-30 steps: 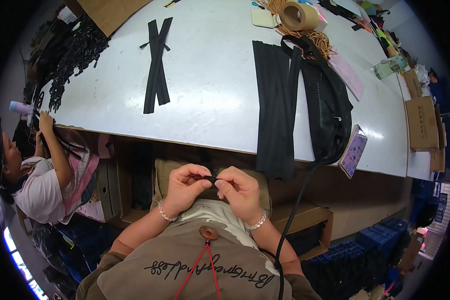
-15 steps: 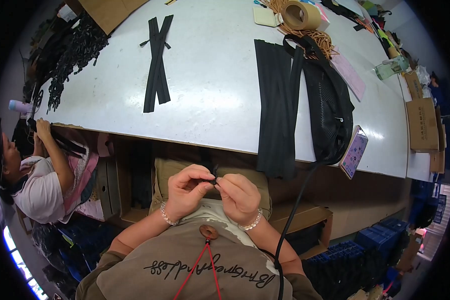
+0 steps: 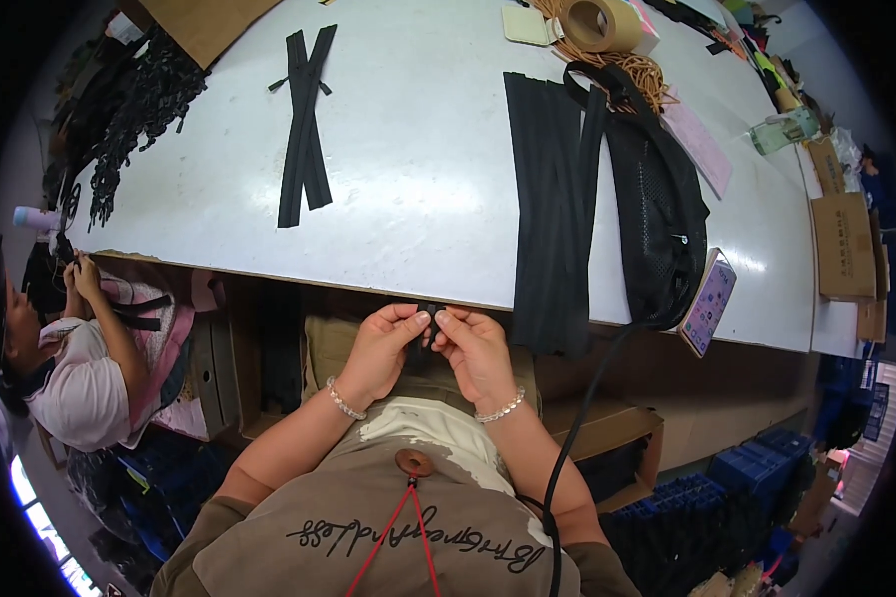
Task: Attaching zipper sliders to strips of zipper tape at a manufacturing workstation.
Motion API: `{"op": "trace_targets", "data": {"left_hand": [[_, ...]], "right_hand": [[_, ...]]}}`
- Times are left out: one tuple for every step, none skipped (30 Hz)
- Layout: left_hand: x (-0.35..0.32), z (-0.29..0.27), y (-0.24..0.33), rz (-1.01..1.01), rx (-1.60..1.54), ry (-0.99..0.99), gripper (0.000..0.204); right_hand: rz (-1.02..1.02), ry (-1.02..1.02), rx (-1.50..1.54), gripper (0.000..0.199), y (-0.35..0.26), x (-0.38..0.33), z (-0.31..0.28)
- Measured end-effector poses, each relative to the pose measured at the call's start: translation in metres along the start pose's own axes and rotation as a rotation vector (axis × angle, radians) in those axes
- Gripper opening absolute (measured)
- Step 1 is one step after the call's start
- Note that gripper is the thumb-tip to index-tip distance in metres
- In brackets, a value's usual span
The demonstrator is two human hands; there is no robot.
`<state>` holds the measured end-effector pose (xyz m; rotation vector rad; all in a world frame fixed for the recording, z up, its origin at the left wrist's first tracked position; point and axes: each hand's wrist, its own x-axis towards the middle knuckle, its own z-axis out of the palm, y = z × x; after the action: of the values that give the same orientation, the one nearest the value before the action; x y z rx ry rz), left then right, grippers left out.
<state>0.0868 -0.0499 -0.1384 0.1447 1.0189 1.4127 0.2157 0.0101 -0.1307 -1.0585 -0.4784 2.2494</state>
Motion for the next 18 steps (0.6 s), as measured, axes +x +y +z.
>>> {"op": "trace_targets", "data": {"left_hand": [[0.001,0.0,0.0,-0.025,-0.02,0.025,0.009],[0.002,0.0,-0.001,-0.029,-0.02,0.028,0.009],[0.002,0.0,-0.001,-0.026,-0.024,0.022,0.01],[0.002,0.0,-0.001,-0.026,-0.029,0.015,0.01],[0.003,0.001,0.0,-0.033,-0.03,0.017,0.01],[0.004,0.002,0.0,-0.026,-0.028,0.011,0.01],[0.005,0.002,0.001,-0.017,-0.027,0.006,0.01],[0.006,0.003,0.002,-0.024,-0.028,0.009,0.01],[0.005,0.003,0.003,-0.033,-0.017,0.033,0.01],[0.005,0.003,0.004,-0.042,-0.007,0.059,0.01],[0.005,0.003,0.004,-0.049,-0.008,0.063,0.01],[0.005,0.003,0.005,-0.052,0.0,0.063,0.009],[0.005,0.004,0.006,-0.054,0.007,0.063,0.009],[0.005,0.004,0.007,-0.06,0.004,0.067,0.009],[0.005,0.004,0.008,-0.065,-0.002,0.059,0.01],[0.005,0.004,0.008,-0.071,-0.009,0.048,0.01],[0.006,0.004,0.008,-0.076,-0.011,0.048,0.01],[0.006,0.004,0.01,-0.082,0.0,0.038,0.009]], "right_hand": [[0.004,0.002,0.002,0.006,0.001,0.001,0.0],[-0.004,0.011,-0.003,0.005,0.003,0.0,0.0],[-0.011,0.021,-0.007,0.006,0.005,0.0,0.0],[-0.008,0.027,-0.004,0.006,0.007,0.001,0.0],[-0.041,0.035,0.03,0.004,0.009,0.001,0.0],[-0.075,0.044,0.063,0.003,0.012,0.001,0.0],[-0.07,0.049,0.066,0.003,0.013,0.002,0.002],[-0.071,0.083,0.08,0.002,0.014,0.001,0.005],[-0.072,0.117,0.093,0.002,0.014,0.0,0.008],[-0.066,0.122,0.095,0.002,0.014,-0.001,0.011],[-0.064,0.146,0.134,0.002,0.013,-0.002,0.015],[-0.062,0.17,0.173,0.002,0.013,-0.002,0.016],[-0.057,0.176,0.173,0.002,0.014,-0.001,0.017],[-0.06,0.178,0.195,0.001,0.014,-0.001,0.016],[-0.064,0.179,0.217,0.001,0.014,0.0,0.017],[-0.063,0.185,0.217,0.001,0.014,0.0,0.017],[-0.066,0.206,0.225,0.001,0.014,-0.001,0.018],[-0.071,0.226,0.233,0.001,0.013,-0.001,0.019]]}}
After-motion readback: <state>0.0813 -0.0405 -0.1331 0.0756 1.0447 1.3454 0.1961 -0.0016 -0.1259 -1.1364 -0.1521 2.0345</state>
